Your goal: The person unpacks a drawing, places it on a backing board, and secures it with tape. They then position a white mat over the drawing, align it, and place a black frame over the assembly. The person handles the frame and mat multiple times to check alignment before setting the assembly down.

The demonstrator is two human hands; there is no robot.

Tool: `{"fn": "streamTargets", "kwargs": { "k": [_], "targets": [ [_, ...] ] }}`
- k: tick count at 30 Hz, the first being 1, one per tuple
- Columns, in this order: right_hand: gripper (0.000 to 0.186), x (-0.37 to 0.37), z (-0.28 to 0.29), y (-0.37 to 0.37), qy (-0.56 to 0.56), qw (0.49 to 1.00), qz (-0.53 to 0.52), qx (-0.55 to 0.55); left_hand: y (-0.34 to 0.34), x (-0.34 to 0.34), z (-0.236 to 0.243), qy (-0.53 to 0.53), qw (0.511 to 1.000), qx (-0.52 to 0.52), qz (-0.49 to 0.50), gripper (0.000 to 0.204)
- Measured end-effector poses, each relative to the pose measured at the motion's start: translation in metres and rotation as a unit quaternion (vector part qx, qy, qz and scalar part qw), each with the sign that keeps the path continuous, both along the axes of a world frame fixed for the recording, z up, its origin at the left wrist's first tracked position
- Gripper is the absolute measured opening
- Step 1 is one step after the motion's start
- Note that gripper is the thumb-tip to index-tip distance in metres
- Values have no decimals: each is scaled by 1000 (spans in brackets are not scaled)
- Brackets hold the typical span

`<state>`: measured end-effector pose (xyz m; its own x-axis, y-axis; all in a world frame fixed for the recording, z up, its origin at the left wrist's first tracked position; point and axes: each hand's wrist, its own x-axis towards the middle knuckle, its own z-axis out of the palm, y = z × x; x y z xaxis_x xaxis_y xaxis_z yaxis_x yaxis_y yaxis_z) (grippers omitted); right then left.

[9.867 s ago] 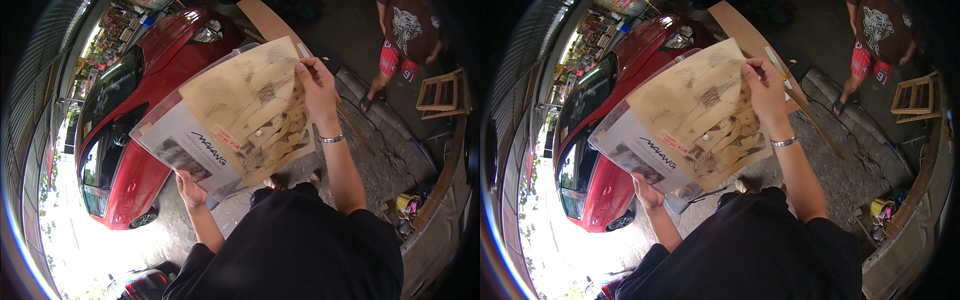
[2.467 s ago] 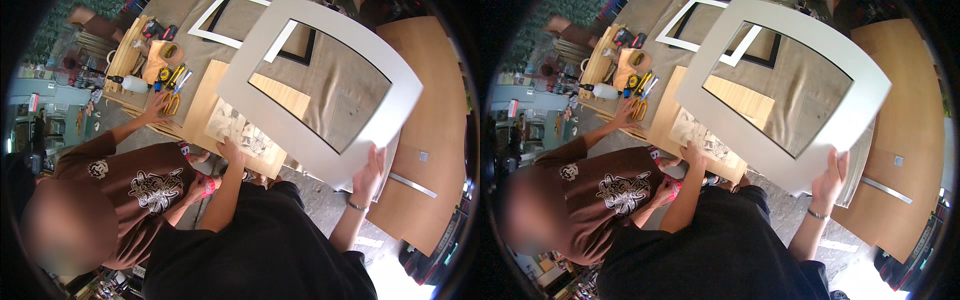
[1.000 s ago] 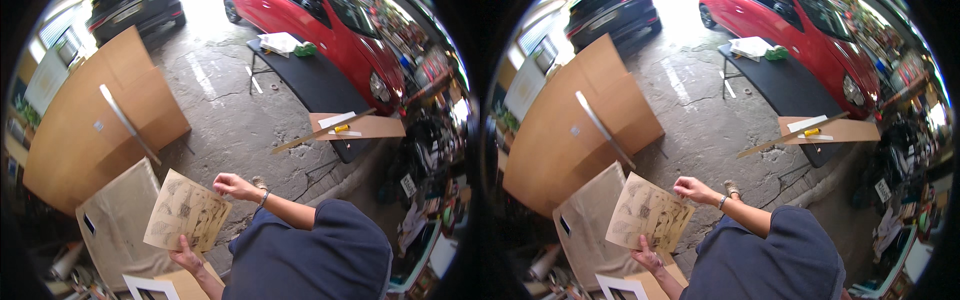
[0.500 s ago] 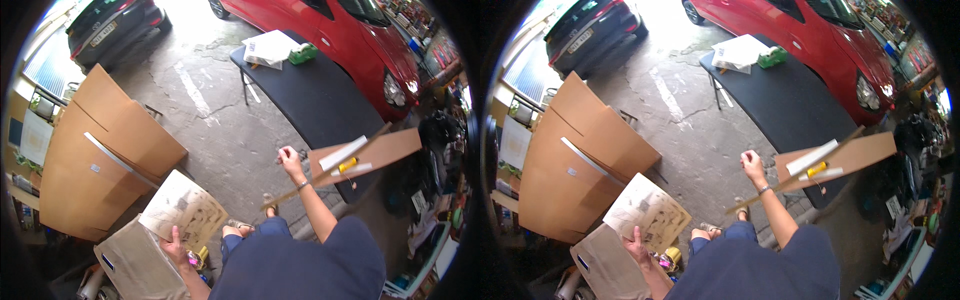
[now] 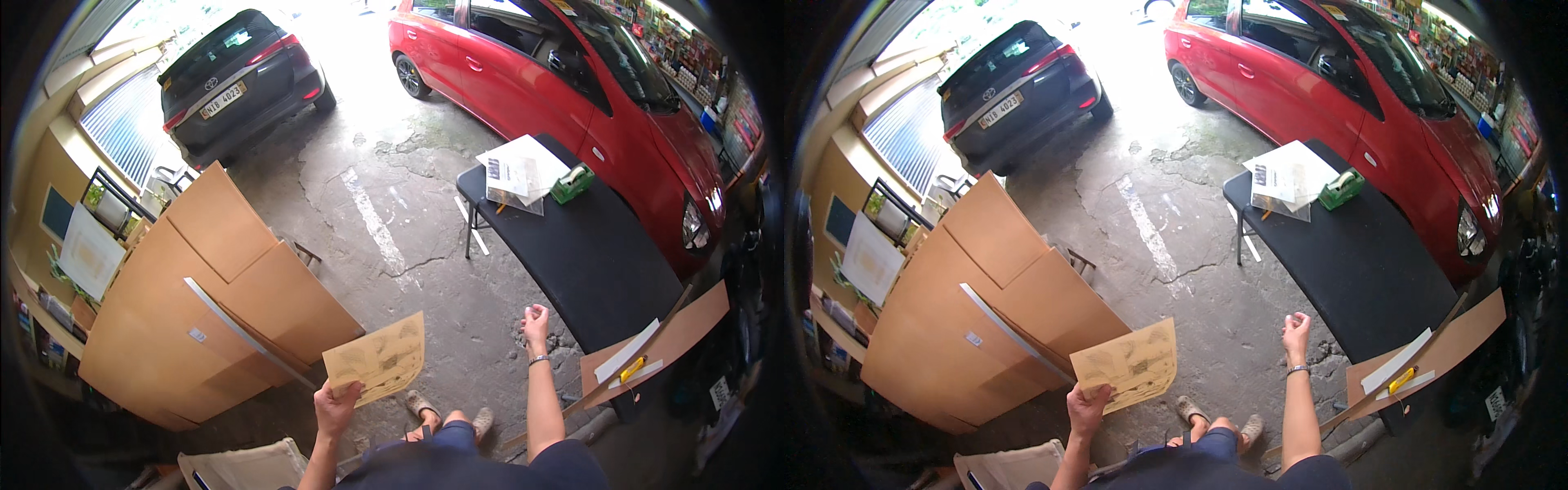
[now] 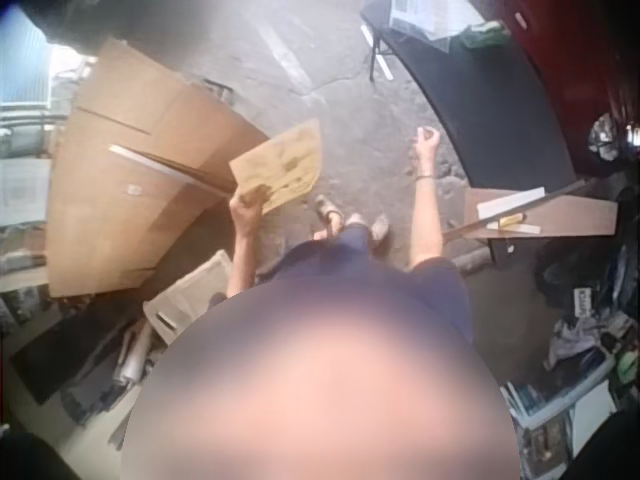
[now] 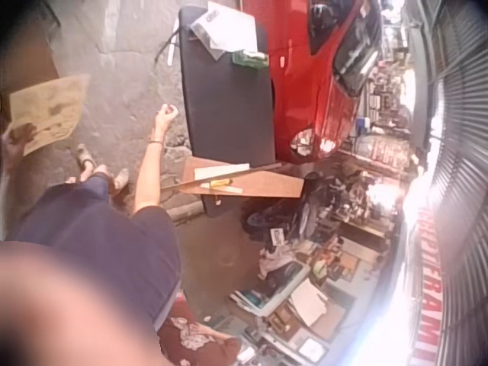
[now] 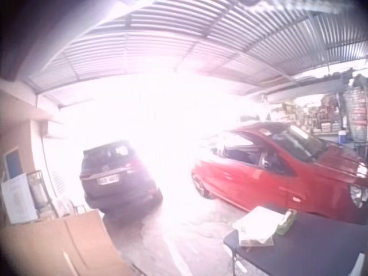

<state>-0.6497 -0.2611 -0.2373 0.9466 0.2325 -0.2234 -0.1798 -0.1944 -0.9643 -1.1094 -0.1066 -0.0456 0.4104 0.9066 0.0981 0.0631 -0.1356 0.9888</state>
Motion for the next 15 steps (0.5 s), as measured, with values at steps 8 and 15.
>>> {"fn": "streamTargets", "kwargs": {
  "k": [8,15],
  "targets": [
    [49,77,-11,102,-128,985,-107,-44,82,-20,11,-5,995,0,102,18],
    [86,243,0,186,-221,939,-236,-120,124,14,-12,6,979,-6,204,25]
  ]
}}
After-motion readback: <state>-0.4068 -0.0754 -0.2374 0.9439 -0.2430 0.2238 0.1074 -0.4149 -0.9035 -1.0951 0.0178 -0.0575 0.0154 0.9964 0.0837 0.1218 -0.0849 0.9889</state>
